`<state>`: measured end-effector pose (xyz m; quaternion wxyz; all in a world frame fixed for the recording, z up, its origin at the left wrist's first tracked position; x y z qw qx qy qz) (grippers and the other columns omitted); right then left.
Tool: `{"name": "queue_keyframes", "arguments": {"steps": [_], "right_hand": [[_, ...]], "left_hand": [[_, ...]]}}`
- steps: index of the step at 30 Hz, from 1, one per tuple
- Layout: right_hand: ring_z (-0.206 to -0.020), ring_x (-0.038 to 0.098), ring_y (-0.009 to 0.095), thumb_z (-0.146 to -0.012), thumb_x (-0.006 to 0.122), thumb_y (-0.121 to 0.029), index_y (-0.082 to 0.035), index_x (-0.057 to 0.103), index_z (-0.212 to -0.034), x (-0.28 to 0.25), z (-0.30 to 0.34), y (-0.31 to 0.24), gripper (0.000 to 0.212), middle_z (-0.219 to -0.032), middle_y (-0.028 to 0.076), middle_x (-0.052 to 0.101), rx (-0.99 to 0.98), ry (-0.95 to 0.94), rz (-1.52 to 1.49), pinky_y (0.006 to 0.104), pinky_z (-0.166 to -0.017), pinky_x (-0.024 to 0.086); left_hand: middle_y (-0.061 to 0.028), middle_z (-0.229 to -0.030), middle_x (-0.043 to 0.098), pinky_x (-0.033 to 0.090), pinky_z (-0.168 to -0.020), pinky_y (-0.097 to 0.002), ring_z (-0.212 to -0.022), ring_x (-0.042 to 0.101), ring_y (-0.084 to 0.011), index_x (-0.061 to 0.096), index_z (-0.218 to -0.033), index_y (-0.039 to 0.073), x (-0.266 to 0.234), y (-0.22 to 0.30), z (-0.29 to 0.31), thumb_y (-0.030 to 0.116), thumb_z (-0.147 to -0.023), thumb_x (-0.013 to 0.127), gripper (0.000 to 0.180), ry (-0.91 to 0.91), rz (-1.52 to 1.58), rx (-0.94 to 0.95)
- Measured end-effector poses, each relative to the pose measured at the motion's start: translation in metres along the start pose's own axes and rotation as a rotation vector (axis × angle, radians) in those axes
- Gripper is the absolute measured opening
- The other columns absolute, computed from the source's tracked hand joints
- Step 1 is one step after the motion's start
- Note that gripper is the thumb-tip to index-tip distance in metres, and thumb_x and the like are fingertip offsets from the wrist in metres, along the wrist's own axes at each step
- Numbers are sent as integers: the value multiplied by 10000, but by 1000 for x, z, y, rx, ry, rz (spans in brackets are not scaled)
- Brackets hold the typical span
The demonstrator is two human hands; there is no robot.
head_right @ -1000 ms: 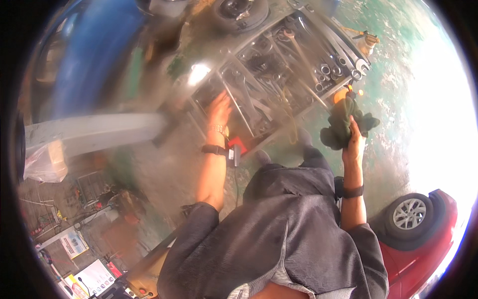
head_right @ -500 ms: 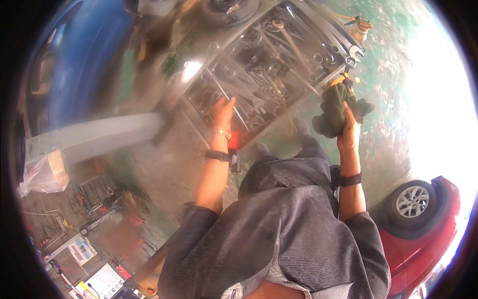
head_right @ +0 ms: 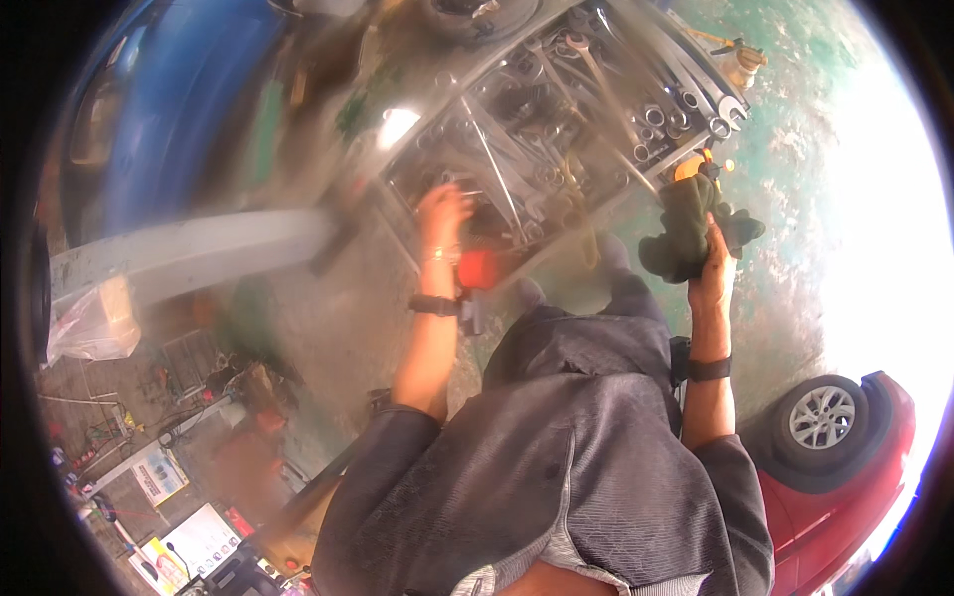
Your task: The person repeatedly picks up wrenches and sockets from a metal tool cart, wipes each with a green cloth, and places them back on the cart. The person handles tools one at a time, turning them over and wiping different sides before returning them to the same cart.
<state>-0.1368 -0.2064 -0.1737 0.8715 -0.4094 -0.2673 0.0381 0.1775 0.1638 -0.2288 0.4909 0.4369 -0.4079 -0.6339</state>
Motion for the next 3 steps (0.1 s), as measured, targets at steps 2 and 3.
{"name": "queue_keyframes", "arguments": {"steps": [2,3], "right_hand": [[-1032,631,235,-972,531,-213,24,533,-1287,-9,-4,2,394,-1181,112,628,17,-9,-23,355,-890,520],[-1075,612,236,-977,521,-223,30,521,-1302,-12,-5,5,412,-1202,113,618,27,-18,-21,369,-946,493]], "left_hand": [[-138,-863,664,567,-466,-295,-631,680,-191,637,-1049,-13,-63,-28,-16,-36,-872,525,211,127,117,-162],[-173,-865,660,547,-420,-328,-620,680,-287,602,-1141,19,-80,-41,-20,6,-868,559,277,59,310,-229]]}}
Point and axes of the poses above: each hand's wrist, its own z-axis away from the middle knuckle, its own x-axis out of the palm, y = z × x, the point moved 10 cm from there along -z, towards the middle knuckle
